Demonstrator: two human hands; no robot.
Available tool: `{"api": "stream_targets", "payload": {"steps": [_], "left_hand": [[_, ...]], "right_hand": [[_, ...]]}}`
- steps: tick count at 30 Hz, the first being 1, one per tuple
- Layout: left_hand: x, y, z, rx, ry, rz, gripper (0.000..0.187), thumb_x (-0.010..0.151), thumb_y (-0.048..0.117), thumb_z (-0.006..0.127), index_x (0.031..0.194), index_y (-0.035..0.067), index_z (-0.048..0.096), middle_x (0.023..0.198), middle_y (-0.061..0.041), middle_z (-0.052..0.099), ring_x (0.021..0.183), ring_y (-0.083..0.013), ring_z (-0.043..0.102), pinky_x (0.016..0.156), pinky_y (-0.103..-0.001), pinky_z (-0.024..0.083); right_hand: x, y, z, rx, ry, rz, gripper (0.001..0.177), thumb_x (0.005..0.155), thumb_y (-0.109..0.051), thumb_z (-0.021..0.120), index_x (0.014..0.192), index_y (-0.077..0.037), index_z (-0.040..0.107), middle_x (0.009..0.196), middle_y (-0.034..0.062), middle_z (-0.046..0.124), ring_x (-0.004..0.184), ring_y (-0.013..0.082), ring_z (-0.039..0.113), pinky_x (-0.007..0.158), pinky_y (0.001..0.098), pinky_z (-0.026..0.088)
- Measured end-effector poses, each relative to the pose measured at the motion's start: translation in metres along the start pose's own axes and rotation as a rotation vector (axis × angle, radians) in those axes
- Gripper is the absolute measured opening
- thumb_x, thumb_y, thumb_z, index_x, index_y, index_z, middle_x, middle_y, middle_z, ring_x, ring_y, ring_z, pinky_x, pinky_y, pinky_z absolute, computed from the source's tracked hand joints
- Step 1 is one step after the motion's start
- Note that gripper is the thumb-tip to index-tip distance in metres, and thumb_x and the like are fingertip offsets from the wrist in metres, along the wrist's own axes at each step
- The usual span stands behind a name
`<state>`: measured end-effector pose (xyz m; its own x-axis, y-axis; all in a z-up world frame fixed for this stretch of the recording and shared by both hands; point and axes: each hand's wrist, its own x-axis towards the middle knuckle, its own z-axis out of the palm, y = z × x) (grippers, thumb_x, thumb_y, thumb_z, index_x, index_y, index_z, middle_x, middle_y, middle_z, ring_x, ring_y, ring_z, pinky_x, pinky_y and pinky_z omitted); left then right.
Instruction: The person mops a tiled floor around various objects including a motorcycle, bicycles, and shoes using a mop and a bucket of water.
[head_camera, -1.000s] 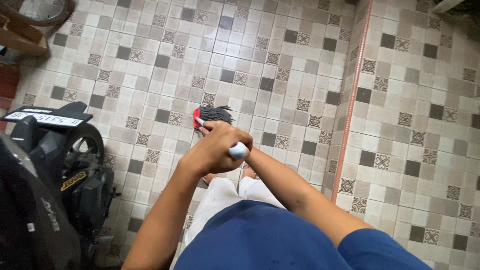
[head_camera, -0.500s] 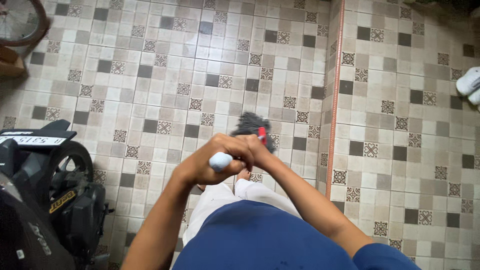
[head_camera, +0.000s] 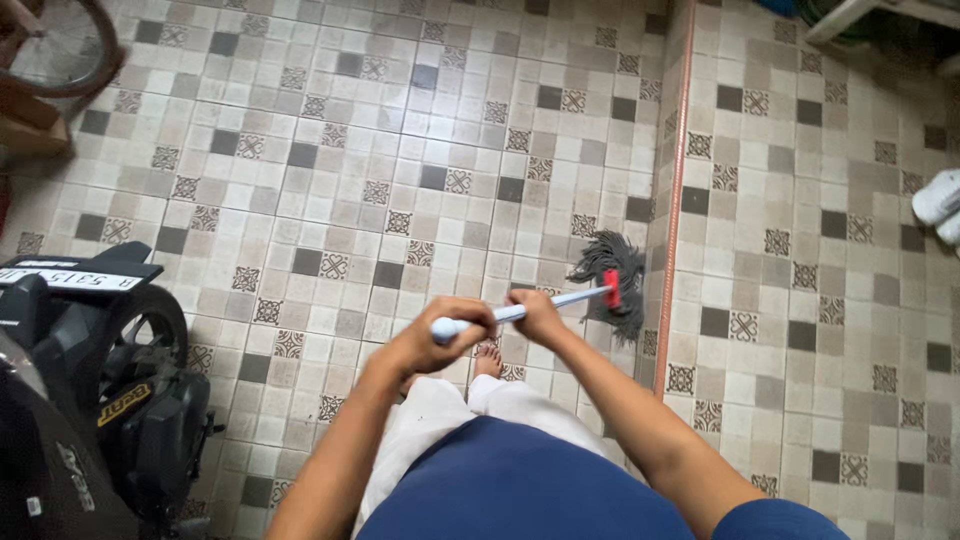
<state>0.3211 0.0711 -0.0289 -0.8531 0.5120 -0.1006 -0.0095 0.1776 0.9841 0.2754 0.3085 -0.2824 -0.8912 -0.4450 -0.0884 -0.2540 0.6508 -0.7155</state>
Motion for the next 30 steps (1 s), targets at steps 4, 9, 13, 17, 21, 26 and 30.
{"api": "stream_targets", "payload": {"steps": [4,9,13,17,21,26,30], "left_hand": [[-0.027,0.056,-0.044,0.162,0.092,-0.012,0.014,0.078,0.002,0.058,0.083,0.002,0.071,0.077,-0.009,0.074,0.072,-0.0212,0.072,0.069,-0.033,0.057],[-0.046,0.112,-0.054,0.324,0.145,-0.130,0.014,0.071,0.002,0.058,0.076,0.002,0.071,0.068,-0.013,0.072,0.063,-0.0266,0.071,0.062,-0.035,0.057],[-0.032,0.098,-0.042,0.412,0.125,0.162,0.009,0.071,0.005,0.062,0.078,0.002,0.068,0.076,-0.015,0.072,0.073,-0.0341,0.070,0.067,-0.041,0.055],[-0.010,0.060,-0.013,0.497,0.064,0.199,0.012,0.060,0.006,0.068,0.071,0.004,0.067,0.070,-0.016,0.069,0.071,-0.0389,0.068,0.066,-0.047,0.052],[0.006,0.047,0.016,0.551,-0.040,0.201,0.018,0.055,0.006,0.070,0.072,0.002,0.067,0.072,-0.019,0.070,0.073,-0.0416,0.067,0.069,-0.049,0.053],[-0.011,0.082,0.002,0.327,-0.160,0.267,0.016,0.069,0.010,0.069,0.084,0.005,0.071,0.082,-0.013,0.076,0.075,-0.0298,0.075,0.069,-0.037,0.057],[-0.034,0.112,-0.017,0.114,-0.240,0.335,0.010,0.079,0.010,0.065,0.086,0.004,0.068,0.082,-0.009,0.076,0.077,-0.0231,0.077,0.072,-0.033,0.060]], "right_hand": [[0.033,-0.085,0.019,0.106,0.021,-0.135,0.009,0.073,-0.012,0.070,0.080,-0.008,0.066,0.078,0.0181,0.070,0.077,0.0399,0.069,0.065,0.0456,0.052],[0.048,-0.159,0.046,0.329,-0.217,-0.154,0.031,0.063,-0.018,0.081,0.089,-0.006,0.069,0.082,0.0151,0.073,0.081,0.0321,0.073,0.069,0.0402,0.057],[0.058,-0.179,0.065,1.020,-0.386,-0.202,0.019,0.089,-0.021,0.071,0.097,-0.004,0.068,0.097,0.0159,0.066,0.093,0.0195,0.065,0.080,0.0380,0.055],[0.060,-0.196,0.054,0.260,-0.248,-0.045,0.028,0.105,-0.023,0.066,0.091,0.001,0.064,0.079,0.0174,0.060,0.069,0.0237,0.053,0.063,0.0382,0.047],[0.036,-0.196,0.031,0.317,-0.111,-0.243,0.038,0.106,-0.025,0.068,0.080,0.001,0.057,0.070,0.0152,0.050,0.064,0.0189,0.042,0.061,0.0386,0.040],[0.025,-0.194,0.003,0.471,-0.348,-0.090,0.036,0.107,-0.022,0.067,0.084,0.004,0.058,0.073,0.0113,0.050,0.070,0.0173,0.047,0.061,0.0368,0.041],[-0.012,-0.184,-0.014,1.167,-0.419,0.045,0.019,0.090,-0.021,0.063,0.097,-0.006,0.072,0.094,-0.0019,0.075,0.095,0.0052,0.070,0.083,0.0239,0.056]]}}
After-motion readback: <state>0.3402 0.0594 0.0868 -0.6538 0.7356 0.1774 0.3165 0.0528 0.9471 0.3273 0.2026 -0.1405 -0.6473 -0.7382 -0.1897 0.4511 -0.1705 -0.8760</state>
